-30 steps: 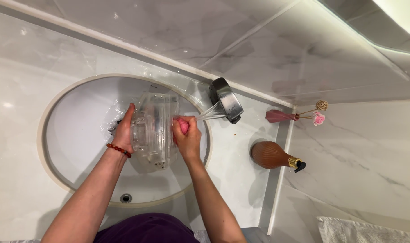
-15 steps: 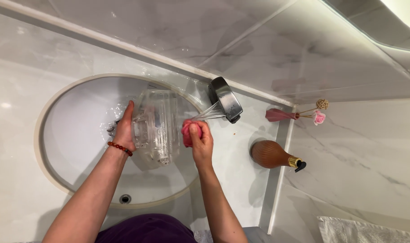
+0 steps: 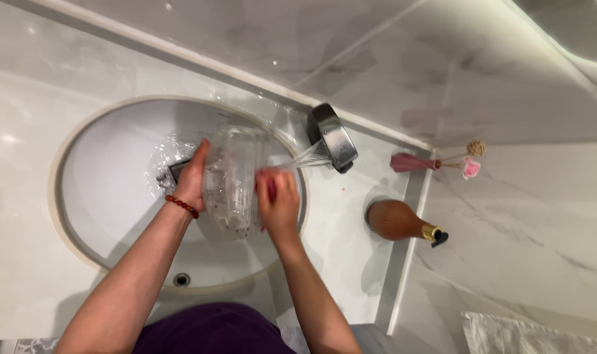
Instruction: Cleaning the dustbin and filter of a robot vacuum cleaner in a bathroom sink using a cloth and running water.
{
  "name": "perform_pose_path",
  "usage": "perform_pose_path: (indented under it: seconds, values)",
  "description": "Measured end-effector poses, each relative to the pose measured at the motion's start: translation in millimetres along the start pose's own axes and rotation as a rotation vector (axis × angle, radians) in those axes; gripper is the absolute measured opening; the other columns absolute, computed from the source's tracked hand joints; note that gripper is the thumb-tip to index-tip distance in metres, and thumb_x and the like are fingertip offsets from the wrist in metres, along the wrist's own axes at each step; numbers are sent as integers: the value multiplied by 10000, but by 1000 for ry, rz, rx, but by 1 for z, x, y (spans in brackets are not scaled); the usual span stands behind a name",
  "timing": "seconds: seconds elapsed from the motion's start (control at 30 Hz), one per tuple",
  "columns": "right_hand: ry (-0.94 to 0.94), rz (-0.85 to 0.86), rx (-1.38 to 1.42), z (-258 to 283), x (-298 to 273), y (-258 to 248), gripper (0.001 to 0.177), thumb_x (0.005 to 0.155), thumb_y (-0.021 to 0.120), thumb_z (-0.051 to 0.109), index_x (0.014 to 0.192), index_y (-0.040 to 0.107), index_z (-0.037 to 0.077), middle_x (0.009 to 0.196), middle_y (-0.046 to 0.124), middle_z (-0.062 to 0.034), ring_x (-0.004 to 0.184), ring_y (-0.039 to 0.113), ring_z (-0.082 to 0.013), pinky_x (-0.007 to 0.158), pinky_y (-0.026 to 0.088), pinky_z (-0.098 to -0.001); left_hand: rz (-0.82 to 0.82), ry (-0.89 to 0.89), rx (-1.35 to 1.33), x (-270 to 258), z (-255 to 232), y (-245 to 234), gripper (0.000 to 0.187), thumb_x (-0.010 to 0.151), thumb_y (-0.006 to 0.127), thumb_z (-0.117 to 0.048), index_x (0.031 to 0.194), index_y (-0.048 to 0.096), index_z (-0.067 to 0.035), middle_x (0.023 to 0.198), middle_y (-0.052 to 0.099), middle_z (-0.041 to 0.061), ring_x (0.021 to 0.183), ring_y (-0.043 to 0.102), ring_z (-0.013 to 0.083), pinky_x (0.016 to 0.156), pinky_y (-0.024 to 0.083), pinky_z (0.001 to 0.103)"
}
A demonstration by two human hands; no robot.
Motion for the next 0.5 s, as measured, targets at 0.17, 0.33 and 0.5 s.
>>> perform_pose_path:
  seconds: [0.17, 0.33, 0.5]
  values:
    - [157, -40, 140, -20, 55, 11, 144, 985, 684, 144, 1098, 685, 55, 1087, 675, -118, 973, 691, -256, 861, 579, -370, 63, 6, -36, 26, 35, -23, 632, 1063, 458, -592, 1362, 621, -60, 1173, 693, 103, 960, 698, 216, 814, 599, 414]
    - [152, 31, 154, -26, 24, 24, 173, 982, 689, 151, 1124, 682, 54, 1152, 648, -132, 1044, 661, -261, 913, 555, -376, -7, 0, -110, 5, 11, -13, 640, 1009, 440, -602, 1337, 618, -82, 1173, 721, 111, 977, 717, 237, 844, 606, 428]
    - [47, 231, 128, -21, -40, 30, 127, 946, 742, 148, 1039, 702, 71, 1030, 695, -86, 914, 698, -224, 802, 590, -347, -105, 76, 5, -2, -31, -22, 694, 989, 414, -629, 1434, 553, -114, 1260, 650, 102, 1080, 668, 236, 928, 573, 484]
Point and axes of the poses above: each hand's wrist, its own x-axis towards the middle knuckle, its own y-axis out of the palm, z = x × y, the point moved 9 cm from there along x, towards the middle knuckle
